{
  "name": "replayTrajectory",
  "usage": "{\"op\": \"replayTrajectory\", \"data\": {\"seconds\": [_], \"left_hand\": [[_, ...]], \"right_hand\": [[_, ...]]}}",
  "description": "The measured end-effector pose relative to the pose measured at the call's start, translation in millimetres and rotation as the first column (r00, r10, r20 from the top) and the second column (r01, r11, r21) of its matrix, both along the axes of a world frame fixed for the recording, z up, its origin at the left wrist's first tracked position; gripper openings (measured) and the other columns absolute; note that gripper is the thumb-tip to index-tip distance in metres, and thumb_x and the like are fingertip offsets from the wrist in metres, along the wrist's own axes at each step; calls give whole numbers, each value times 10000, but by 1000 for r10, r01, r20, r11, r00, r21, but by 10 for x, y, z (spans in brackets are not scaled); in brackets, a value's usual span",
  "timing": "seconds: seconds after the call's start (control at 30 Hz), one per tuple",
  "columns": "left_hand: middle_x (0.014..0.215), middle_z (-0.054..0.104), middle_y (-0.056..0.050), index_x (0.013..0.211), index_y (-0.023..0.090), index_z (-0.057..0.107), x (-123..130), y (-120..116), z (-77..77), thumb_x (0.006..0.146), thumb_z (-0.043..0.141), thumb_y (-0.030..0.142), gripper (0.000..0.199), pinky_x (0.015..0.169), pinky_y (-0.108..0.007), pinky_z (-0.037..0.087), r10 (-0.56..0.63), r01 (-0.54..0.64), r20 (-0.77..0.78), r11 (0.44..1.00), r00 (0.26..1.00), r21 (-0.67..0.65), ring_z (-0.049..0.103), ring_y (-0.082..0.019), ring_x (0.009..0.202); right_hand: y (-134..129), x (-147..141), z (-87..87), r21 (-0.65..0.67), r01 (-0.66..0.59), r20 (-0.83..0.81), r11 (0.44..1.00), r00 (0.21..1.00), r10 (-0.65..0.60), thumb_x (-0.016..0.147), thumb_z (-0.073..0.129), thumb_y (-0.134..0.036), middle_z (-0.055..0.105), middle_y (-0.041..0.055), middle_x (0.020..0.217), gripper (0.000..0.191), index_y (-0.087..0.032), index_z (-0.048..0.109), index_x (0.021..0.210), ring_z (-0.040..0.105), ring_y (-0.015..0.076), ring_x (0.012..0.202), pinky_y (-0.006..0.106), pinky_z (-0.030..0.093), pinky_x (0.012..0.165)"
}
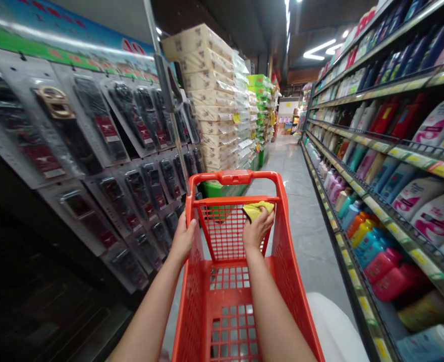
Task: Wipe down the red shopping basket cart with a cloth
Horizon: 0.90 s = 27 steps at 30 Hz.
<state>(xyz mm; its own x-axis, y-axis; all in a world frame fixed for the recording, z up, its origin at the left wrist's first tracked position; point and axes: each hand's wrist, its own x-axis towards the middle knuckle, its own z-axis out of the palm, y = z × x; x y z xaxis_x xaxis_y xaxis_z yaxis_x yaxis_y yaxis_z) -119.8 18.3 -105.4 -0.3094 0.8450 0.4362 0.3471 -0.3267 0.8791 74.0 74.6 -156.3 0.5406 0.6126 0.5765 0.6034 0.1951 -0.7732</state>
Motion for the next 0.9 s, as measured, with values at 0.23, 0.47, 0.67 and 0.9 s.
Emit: {"op": "replayTrajectory", "data": {"seconds": [0.23,0.47,0.67,0.9], "left_hand": [[1498,438,-108,1421,184,416,-37,84,-74,884,471,224,541,1180,-422,251,17,-18,71,1000,997,16,390,-218,1392],[1513,418,-112,1431,162,405,-32,34,-84,882,486,220,559,1188,-391,237,-6,3,134,1000,991,27,348,-208,1419],[1507,426,-136,1423,139,416,-12,-5,-103,913,496,296,539,1180,-383,255,-15,4,202,999,979,52,370,-217,1407],[1502,438,-128,1403,163,451,-40,21,-142,954,441,354,488,1183,-385,250,35,-48,179,996,983,72,374,-204,1406]], "right_hand": [[-45,12,145,166,-134,48,977,991,128,736,506,-142,533,106,1148,326,-196,645,1027,533,252,1100,377,453,912],[68,-42,679,-74,-189,451,979,869,202,713,539,-96,621,97,1169,390,-248,696,1036,498,298,1080,587,255,1033],[20,-745,783,-134,-452,648,882,634,423,763,651,-361,589,130,1241,414,-233,645,1156,482,327,1127,624,119,1106],[100,-921,334,-88,-590,692,802,543,476,923,507,-172,498,77,1435,329,-304,611,1207,306,277,1417,604,145,1131]]}}
